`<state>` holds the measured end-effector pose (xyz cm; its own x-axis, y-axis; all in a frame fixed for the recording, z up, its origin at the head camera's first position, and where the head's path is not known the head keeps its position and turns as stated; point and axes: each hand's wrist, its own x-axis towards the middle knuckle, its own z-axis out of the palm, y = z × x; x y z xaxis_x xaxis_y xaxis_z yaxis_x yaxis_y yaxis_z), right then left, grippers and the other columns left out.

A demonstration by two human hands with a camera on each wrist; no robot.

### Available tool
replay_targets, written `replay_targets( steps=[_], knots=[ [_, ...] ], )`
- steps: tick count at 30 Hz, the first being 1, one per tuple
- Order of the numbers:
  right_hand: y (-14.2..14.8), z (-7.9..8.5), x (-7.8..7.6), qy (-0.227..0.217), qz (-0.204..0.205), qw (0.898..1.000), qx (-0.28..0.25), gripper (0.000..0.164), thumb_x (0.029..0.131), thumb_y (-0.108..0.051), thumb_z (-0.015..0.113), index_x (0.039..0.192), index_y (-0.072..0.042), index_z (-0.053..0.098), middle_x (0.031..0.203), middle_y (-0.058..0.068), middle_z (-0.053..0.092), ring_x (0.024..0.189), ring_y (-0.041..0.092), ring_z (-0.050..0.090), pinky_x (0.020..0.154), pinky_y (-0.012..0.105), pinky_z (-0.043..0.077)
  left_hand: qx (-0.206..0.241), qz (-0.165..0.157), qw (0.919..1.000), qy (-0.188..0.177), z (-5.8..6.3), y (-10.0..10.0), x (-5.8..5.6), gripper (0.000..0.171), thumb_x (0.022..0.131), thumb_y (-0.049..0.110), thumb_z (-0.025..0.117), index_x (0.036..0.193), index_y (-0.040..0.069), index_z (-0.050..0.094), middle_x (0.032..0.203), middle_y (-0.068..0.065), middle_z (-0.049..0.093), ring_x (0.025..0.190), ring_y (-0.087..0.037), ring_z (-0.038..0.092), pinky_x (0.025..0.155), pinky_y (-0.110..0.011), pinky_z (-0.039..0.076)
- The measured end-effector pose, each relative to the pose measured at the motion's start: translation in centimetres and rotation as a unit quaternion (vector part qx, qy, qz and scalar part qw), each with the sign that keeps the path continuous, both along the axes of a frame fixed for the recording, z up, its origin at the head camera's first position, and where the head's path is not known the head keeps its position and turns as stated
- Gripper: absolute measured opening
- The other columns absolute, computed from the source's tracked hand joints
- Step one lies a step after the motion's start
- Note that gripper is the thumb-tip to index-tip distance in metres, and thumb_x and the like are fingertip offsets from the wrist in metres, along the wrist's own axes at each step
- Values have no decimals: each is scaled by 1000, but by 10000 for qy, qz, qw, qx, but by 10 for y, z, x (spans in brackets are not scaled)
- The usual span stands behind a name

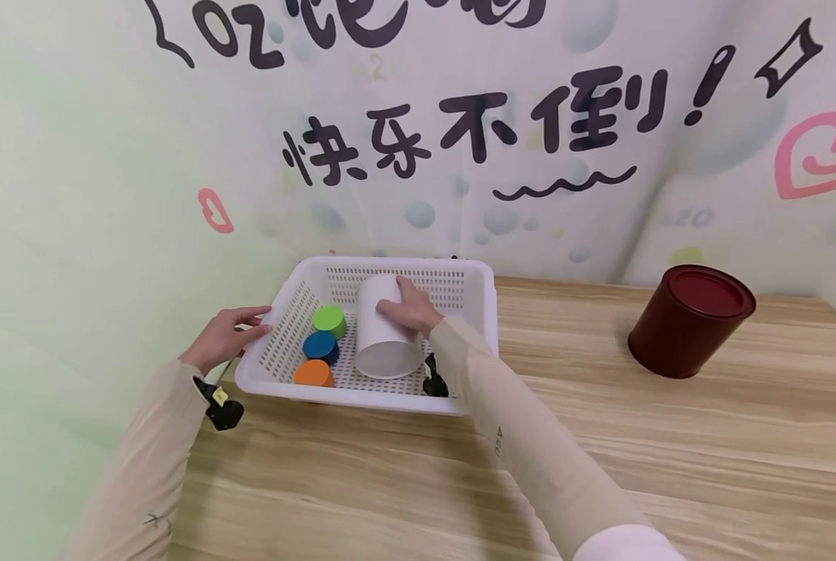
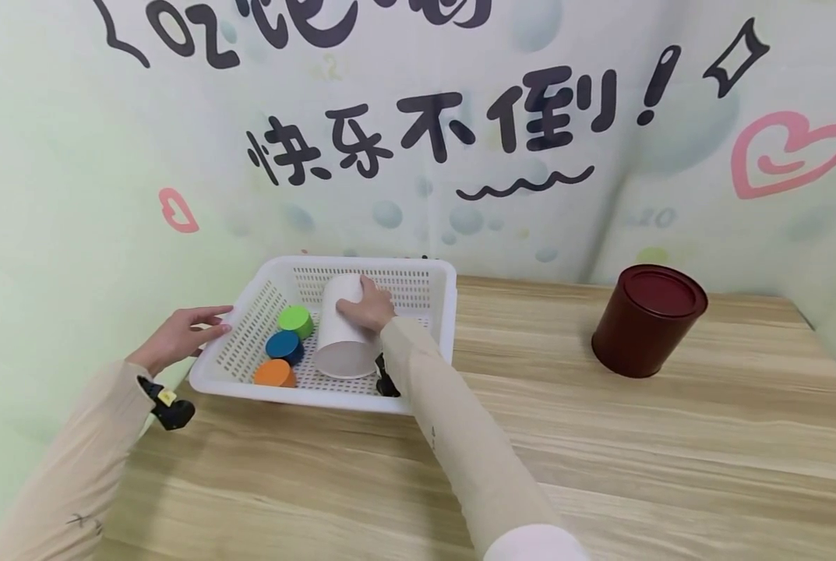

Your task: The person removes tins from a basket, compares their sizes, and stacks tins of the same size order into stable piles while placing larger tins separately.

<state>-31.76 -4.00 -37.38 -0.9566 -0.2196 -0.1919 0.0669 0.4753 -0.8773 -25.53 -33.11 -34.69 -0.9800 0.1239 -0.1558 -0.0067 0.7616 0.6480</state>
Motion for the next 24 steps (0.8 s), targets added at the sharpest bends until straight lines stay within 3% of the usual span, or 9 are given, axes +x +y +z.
replay_targets(
  steps=[5, 10, 13, 17, 20, 24],
  knots=[
    [1, 0, 1, -247, -379, 9989, -131, 90, 72, -39, 70, 139, -12, 18, 126, 17, 41, 106, 30, 49, 82, 39, 45, -4, -22, 10000, 22, 1, 1, 2, 56, 90, 24, 51, 137, 2, 30, 113, -22, 44, 84, -27, 55, 69, -32, 51],
    [3, -1, -1, -628, -505, 9967, -108, 102, 66, -40, 75, 140, -13, 9, 125, 18, 39, 105, 30, 49, 84, 40, 43, -9, -72, 10000, 53, 3, 1, 2, 55, 91, 23, 51, 136, 0, 30, 112, -23, 45, 82, -26, 55, 68, -32, 51],
    [6, 0, 0, -881, -392, 9953, -69, 107, 67, -42, 74, 141, -12, 3, 126, 18, 37, 107, 32, 47, 84, 45, 43, -21, -50, 10000, 36, 2, 1, 1, 56, 90, 24, 51, 137, 1, 30, 112, -23, 45, 82, -25, 55, 68, -32, 51],
    [13, 7, 4, -1135, -16, 9934, 163, 105, 70, -47, 68, 140, -12, -1, 128, 18, 33, 105, 37, 48, 69, 52, 46, -23, -25, 10000, 40, 1, 2, 1, 56, 90, 25, 51, 137, 2, 29, 112, -22, 45, 83, -25, 55, 69, -32, 51],
    [18, 12, 6, -1292, 199, 9911, 243, 101, 72, -48, 66, 140, -14, -1, 126, 18, 33, 100, 40, 49, 60, 51, 47, -35, -14, 10000, 61, 1, 2, 2, 56, 90, 25, 51, 137, 2, 29, 112, -22, 45, 83, -26, 55, 69, -31, 51],
    [20, 14, 7, -1507, 283, 9881, 108, 99, 73, -45, 67, 140, -16, 0, 123, 19, 35, 99, 39, 49, 62, 50, 47, -57, -8, 10000, 56, 1, 2, 2, 56, 90, 25, 51, 137, 1, 30, 112, -23, 44, 84, -26, 54, 68, -32, 51]
  ],
)
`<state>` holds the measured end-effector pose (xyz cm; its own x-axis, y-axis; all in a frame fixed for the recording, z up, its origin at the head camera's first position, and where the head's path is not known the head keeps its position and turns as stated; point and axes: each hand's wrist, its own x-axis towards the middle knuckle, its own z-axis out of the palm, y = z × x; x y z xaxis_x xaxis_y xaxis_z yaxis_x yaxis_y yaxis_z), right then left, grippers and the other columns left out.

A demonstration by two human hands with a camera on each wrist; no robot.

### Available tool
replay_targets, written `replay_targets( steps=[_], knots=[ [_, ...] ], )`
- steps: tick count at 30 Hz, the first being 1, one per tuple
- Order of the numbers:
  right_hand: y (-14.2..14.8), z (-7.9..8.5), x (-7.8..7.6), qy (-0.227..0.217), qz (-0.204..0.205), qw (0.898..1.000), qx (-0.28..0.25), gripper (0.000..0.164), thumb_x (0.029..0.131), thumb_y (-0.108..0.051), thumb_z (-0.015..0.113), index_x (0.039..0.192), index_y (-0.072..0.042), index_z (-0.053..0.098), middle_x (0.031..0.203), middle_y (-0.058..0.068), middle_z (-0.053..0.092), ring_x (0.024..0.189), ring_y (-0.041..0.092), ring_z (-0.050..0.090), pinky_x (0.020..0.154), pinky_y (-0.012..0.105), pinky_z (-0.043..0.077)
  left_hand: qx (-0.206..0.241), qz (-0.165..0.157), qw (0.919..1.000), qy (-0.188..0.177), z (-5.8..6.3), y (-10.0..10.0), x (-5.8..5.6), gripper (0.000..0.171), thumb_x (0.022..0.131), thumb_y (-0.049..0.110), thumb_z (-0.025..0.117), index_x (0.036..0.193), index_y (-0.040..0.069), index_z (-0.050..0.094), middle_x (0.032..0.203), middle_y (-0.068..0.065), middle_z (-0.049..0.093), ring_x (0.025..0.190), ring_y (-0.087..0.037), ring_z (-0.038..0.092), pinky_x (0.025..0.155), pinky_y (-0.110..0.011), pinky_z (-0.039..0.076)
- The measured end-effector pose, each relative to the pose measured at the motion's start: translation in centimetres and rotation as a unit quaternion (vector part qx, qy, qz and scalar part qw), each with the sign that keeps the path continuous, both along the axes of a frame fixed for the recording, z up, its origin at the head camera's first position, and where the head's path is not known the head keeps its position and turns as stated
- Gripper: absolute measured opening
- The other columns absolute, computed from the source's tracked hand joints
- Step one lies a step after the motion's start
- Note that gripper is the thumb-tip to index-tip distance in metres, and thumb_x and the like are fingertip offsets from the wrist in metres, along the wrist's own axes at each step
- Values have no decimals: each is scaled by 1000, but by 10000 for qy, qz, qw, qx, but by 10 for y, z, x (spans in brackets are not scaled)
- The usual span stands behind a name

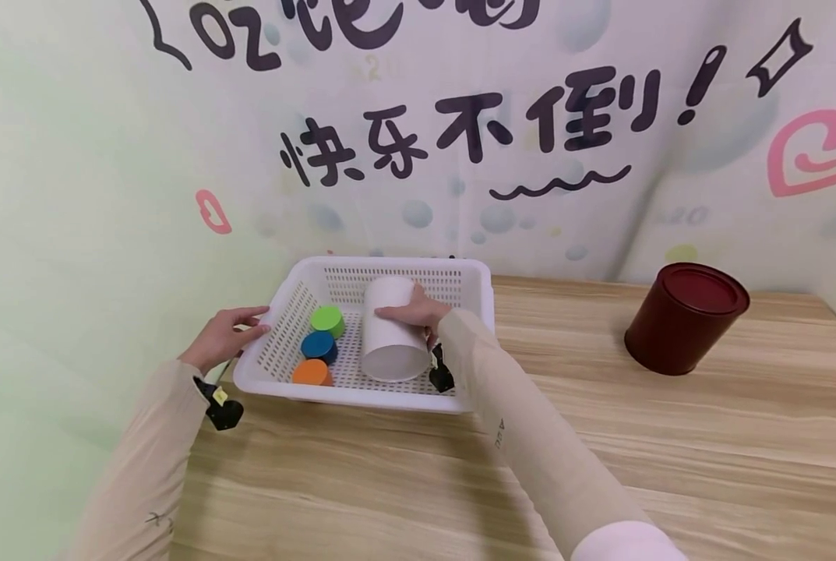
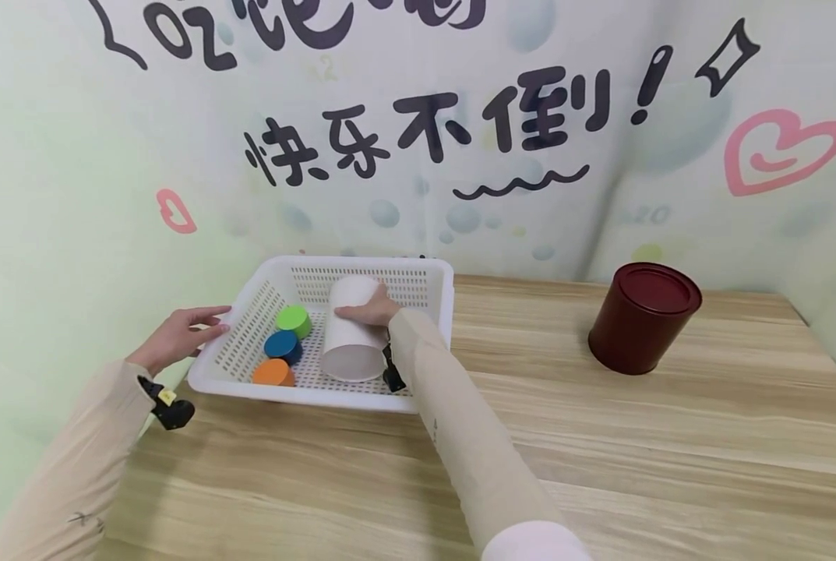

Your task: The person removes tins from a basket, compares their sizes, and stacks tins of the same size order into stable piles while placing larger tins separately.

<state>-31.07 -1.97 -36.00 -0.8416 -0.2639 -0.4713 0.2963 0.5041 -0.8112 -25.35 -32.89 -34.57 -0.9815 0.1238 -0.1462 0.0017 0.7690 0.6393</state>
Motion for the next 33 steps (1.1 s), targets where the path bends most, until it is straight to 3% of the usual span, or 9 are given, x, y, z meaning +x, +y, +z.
replay_targets(
  steps=[7, 15, 20, 28, 33],
  knots=[
    [0, 0, 2, 14, 191, 9998, 5, 94, 71, -43, 70, 139, -16, 10, 123, 18, 38, 103, 36, 47, 62, 51, 47, 10, 21, 10000, -36, 0, 1, 1, 56, 91, 24, 51, 136, 1, 30, 113, -24, 44, 83, -26, 54, 68, -32, 51],
    [2, 7, 3, 222, 343, 9990, -193, 92, 71, -44, 69, 140, -17, 13, 120, 15, 41, 96, 32, 51, 58, 47, 48, 51, 32, 10000, -41, -1, 3, 1, 56, 90, 25, 51, 137, 1, 29, 112, -23, 44, 83, -25, 54, 69, -32, 51],
    [6, 23, 3, 277, 419, 9971, -572, 90, 75, -45, 66, 140, -19, 11, 121, 13, 40, 97, 32, 51, 59, 44, 49, 37, 13, 10000, -21, -1, 2, 0, 55, 91, 24, 51, 136, 1, 30, 112, -23, 44, 83, -26, 54, 68, -32, 51],
    [16, 47, 4, 63, 134, 9890, -1471, 88, 76, -43, 65, 140, -26, 8, 124, 13, 35, 100, 34, 49, 59, 46, 49, -6, -30, 10000, -1, 0, 0, -1, 55, 91, 24, 50, 136, 0, 30, 112, -23, 44, 83, -26, 55, 68, -32, 51],
    [30, 61, 12, 88, 131, 9833, -1815, 84, 79, -40, 63, 140, -29, 7, 126, 15, 34, 102, 35, 49, 64, 47, 49, -24, -20, 10000, 25, -1, 0, 1, 56, 91, 24, 50, 137, 1, 29, 114, -23, 43, 83, -26, 55, 71, -33, 51]
  ],
)
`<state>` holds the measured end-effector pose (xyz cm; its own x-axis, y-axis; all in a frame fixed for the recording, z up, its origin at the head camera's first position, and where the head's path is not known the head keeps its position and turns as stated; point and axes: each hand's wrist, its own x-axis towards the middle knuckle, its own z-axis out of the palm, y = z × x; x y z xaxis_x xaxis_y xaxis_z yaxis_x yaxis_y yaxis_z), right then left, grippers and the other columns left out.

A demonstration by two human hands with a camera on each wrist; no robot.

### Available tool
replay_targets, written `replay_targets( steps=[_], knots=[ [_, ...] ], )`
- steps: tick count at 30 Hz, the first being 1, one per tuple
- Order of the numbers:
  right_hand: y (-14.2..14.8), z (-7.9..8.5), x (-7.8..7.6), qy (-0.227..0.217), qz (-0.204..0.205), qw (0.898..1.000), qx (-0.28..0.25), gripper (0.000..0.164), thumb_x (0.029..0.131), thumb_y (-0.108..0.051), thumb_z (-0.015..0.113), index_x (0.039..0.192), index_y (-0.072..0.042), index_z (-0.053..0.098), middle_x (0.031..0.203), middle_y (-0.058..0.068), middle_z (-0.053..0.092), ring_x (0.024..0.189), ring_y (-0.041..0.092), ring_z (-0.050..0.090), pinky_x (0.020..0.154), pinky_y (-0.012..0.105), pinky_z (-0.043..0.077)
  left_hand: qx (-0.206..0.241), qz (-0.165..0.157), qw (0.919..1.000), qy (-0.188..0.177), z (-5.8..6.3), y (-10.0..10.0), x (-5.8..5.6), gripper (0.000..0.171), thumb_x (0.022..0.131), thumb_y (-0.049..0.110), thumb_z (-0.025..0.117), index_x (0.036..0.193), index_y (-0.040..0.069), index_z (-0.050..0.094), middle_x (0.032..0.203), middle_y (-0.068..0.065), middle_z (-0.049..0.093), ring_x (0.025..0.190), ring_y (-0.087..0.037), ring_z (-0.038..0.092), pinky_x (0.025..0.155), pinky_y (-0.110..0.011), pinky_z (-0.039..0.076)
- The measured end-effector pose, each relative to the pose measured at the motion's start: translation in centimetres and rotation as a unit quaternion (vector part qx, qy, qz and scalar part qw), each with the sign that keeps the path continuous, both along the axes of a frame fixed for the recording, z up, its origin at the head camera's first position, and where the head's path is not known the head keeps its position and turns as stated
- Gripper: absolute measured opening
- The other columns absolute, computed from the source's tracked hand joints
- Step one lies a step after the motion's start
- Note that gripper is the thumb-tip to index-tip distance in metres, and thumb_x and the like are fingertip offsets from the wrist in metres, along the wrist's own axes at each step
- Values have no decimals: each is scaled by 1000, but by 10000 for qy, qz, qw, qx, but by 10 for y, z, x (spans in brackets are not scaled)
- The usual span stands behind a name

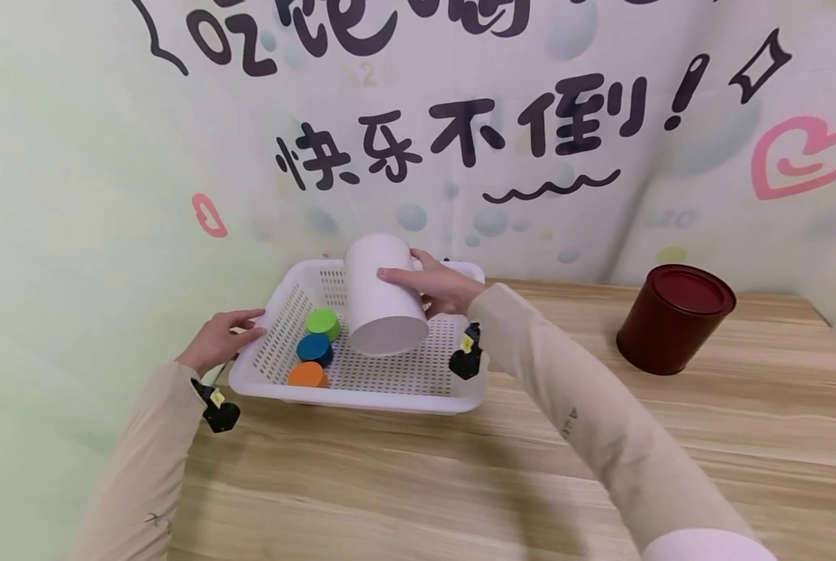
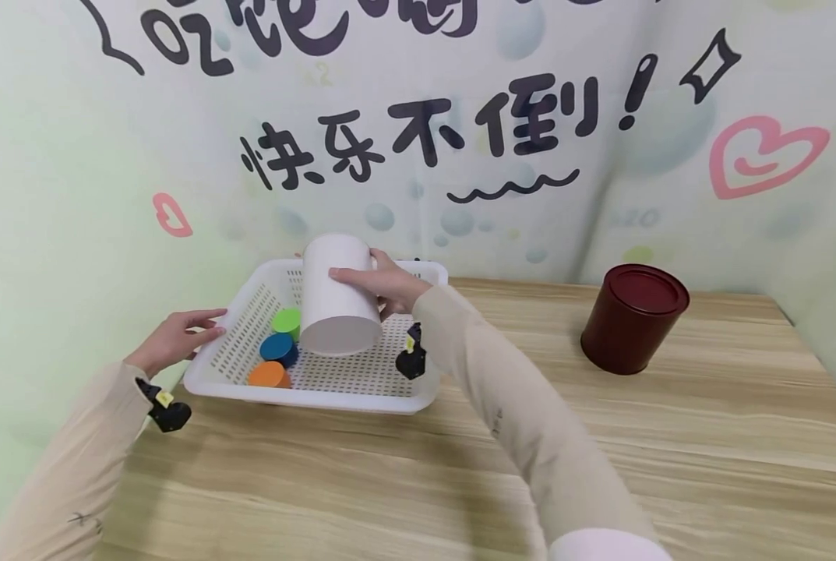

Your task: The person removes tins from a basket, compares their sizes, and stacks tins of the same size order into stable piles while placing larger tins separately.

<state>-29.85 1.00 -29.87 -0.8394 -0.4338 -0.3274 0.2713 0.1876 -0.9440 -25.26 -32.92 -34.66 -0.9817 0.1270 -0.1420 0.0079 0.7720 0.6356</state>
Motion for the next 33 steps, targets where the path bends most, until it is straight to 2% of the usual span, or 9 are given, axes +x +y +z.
replay_targets(
  steps=[7, 13, 17, 26, 33],
  knots=[
    [29, 24, 29, -31, 100, 9999, -97, 80, 82, -38, 60, 140, -34, 5, 127, 14, 35, 104, 34, 49, 71, 47, 47, -49, 3, 10000, 39, 1, 1, 2, 56, 91, 25, 50, 137, 2, 29, 115, -24, 43, 84, -27, 55, 72, -35, 50],
    [61, 42, 57, 223, 92, 9988, -415, 79, 84, -34, 57, 140, -34, 2, 127, 17, 37, 106, 34, 48, 74, 47, 46, -49, 58, 10000, -23, 2, 1, 2, 55, 91, 24, 50, 137, 2, 29, 115, -24, 43, 84, -27, 55, 72, -34, 50],
    [87, 47, 71, 381, -59, 9981, -482, 79, 86, -32, 56, 140, -32, -1, 128, 19, 36, 109, 35, 45, 77, 48, 45, -34, 46, 10000, -62, 2, 3, 2, 54, 91, 22, 49, 137, 1, 28, 114, -24, 43, 83, -27, 55, 71, -34, 51],
    [151, 47, 93, 573, -674, 9957, -264, 82, 88, -33, 53, 140, -33, -10, 136, 23, 22, 117, 37, 33, 81, 47, 42, -65, 38, 10000, -53, 3, 4, 2, 55, 91, 23, 50, 137, 1, 28, 114, -25, 42, 83, -26, 55, 71, -34, 50],
    [204, 29, 108, 879, -1217, 9886, -111, 78, 90, -32, 49, 139, -36, -11, 139, 21, 12, 116, 32, 34, 79, 39, 45, -76, 0, 10000, -24, 3, 3, 2, 55, 91, 22, 50, 136, 0, 29, 114, -25, 42, 82, -26, 54, 70, -34, 51]
  ],
)
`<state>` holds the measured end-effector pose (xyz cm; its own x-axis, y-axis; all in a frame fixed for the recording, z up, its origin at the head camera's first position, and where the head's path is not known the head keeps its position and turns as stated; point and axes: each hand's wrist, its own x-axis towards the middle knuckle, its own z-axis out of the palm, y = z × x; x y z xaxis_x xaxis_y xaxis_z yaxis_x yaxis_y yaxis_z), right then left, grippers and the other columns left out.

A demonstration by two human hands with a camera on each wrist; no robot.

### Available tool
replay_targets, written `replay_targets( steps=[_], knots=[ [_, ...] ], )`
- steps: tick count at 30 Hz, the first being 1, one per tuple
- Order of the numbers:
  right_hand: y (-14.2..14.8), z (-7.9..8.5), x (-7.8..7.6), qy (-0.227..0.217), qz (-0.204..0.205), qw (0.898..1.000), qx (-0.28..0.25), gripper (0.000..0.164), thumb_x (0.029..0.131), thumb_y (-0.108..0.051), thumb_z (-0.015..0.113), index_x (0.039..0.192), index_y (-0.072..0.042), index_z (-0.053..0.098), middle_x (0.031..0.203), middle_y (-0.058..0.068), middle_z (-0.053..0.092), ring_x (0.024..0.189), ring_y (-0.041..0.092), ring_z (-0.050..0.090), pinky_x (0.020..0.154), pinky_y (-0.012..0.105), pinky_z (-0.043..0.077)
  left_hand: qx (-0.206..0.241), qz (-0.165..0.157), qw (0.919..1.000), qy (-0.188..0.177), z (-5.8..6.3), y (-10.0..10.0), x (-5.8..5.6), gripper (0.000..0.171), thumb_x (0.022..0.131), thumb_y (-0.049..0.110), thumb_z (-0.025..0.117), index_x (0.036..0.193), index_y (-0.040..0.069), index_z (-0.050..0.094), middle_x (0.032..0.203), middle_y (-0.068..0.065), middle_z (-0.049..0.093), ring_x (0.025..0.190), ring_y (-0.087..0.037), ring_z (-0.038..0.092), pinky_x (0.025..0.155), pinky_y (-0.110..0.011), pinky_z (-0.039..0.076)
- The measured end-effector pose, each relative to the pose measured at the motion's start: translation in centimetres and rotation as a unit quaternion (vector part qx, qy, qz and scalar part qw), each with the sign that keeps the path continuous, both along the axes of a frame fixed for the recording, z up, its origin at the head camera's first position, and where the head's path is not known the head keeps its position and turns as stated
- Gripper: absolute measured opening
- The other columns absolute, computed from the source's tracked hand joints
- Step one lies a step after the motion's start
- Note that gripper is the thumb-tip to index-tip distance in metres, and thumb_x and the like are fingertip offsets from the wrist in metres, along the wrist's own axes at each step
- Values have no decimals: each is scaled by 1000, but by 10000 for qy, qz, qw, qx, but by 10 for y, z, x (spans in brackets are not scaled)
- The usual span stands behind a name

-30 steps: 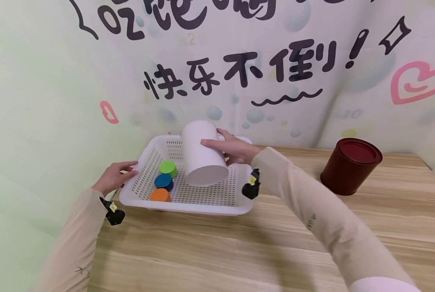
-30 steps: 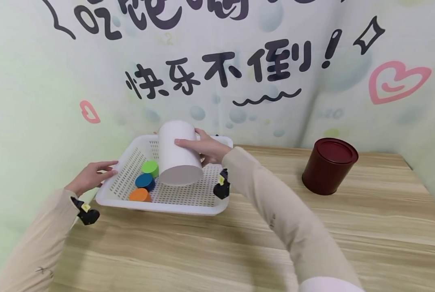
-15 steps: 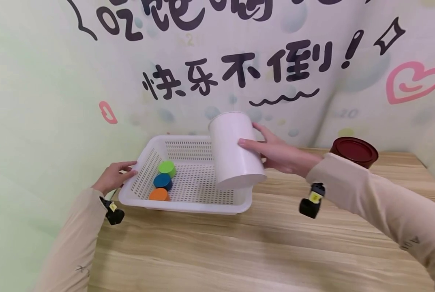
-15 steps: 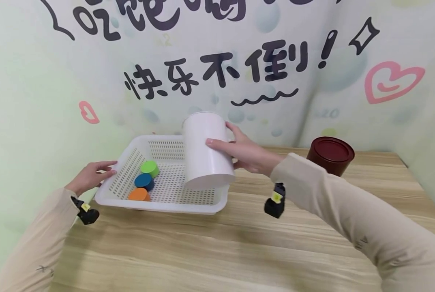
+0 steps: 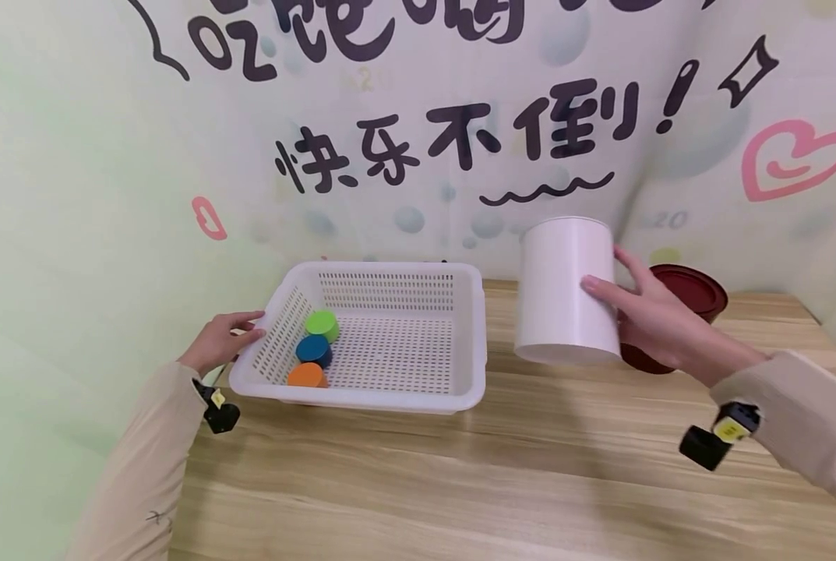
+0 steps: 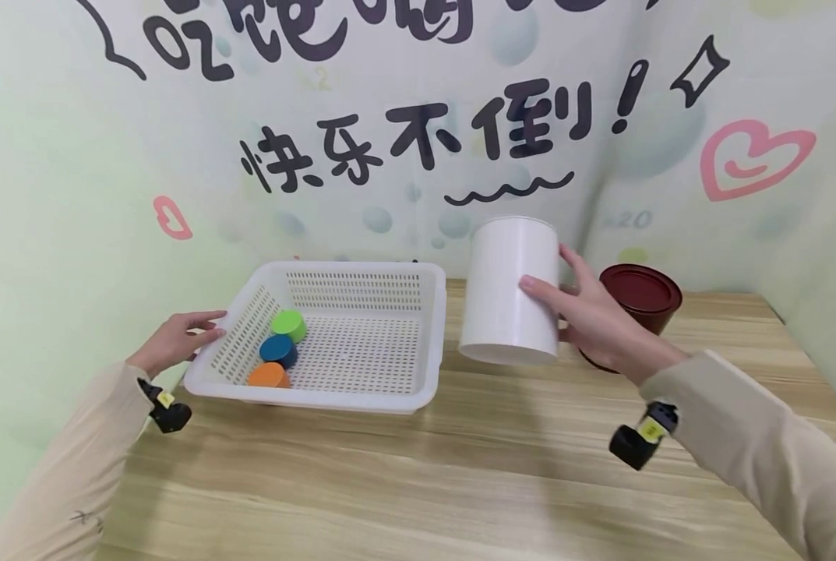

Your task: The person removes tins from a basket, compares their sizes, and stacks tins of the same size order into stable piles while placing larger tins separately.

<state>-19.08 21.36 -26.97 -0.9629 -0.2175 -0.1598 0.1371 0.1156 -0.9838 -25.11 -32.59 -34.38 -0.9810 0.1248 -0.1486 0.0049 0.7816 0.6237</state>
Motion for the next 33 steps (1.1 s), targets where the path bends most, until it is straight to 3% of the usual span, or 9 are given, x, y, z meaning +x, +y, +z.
replay_targets(
  steps=[3, 5, 9, 12, 17, 21, 26, 33],
  knots=[
    [20, -13, 8, 415, -345, 9985, 97, 78, 90, -26, 51, 140, -36, -7, 140, 18, 10, 111, 22, 39, 72, 35, 49, -27, -35, 10000, 33, 0, 0, 0, 55, 91, 23, 50, 136, 0, 29, 114, -26, 42, 83, -26, 54, 70, -33, 51],
    [30, -22, 16, 907, -588, 9928, 507, 78, 89, -21, 52, 140, -35, -6, 138, 18, 13, 105, 14, 42, 66, 33, 50, -36, -46, 10000, 59, 1, -1, 0, 54, 91, 22, 50, 136, -1, 30, 113, -26, 43, 82, -26, 54, 69, -33, 51],
    [42, -41, 32, 1853, -1156, 9638, 1530, 84, 86, -13, 57, 141, -32, -4, 132, 16, 22, 97, 6, 42, 63, 22, 48, -24, -34, 10000, 53, 2, -1, 1, 54, 91, 21, 50, 136, -2, 30, 113, -26, 43, 82, -26, 54, 68, -32, 51],
    [49, -56, 43, 2233, -1516, 9409, 2046, 93, 81, -9, 64, 140, -33, -3, 132, 14, 24, 95, 5, 41, 62, 14, 44, 20, -9, 10000, -2, 2, -1, 1, 54, 91, 22, 49, 136, -1, 29, 114, -25, 42, 83, -27, 54, 69, -32, 51],
    [61, -83, 56, 2556, -1917, 9173, 2376, 103, 72, -5, 71, 140, -36, 0, 134, 12, 28, 92, 8, 45, 61, 19, 45, 45, 35, 10000, -38, -1, -1, 1, 54, 92, 22, 49, 136, 1, 29, 114, -25, 42, 83, -26, 53, 70, -32, 51],
    [73, -103, 65, 2684, -2256, 9031, 2478, 108, 68, -2, 74, 141, -34, 1, 134, 7, 28, 96, 4, 44, 64, 13, 42, 41, 60, 10000, -51, -4, -1, 1, 54, 91, 23, 49, 137, 1, 29, 114, -25, 42, 83, -26, 54, 70, -32, 51],
    [87, -123, 75, 2829, -2736, 8921, 2220, 109, 63, 6, 74, 142, -29, 8, 131, 5, 32, 92, -2, 45, 62, 4, 39, 37, 33, 10000, -43, -4, 0, 1, 55, 91, 24, 50, 137, 1, 29, 114, -25, 42, 84, -26, 54, 70, -32, 50],
    [103, -146, 72, 2878, -3077, 8791, 2228, 110, 59, 6, 76, 141, -30, 12, 136, 4, 32, 106, 5, 41, 67, 3, 36, 33, 103, 9999, -24, -1, 1, 0, 54, 92, 23, 49, 137, 1, 28, 116, -25, 42, 85, -27, 53, 71, -32, 50]
  ],
)
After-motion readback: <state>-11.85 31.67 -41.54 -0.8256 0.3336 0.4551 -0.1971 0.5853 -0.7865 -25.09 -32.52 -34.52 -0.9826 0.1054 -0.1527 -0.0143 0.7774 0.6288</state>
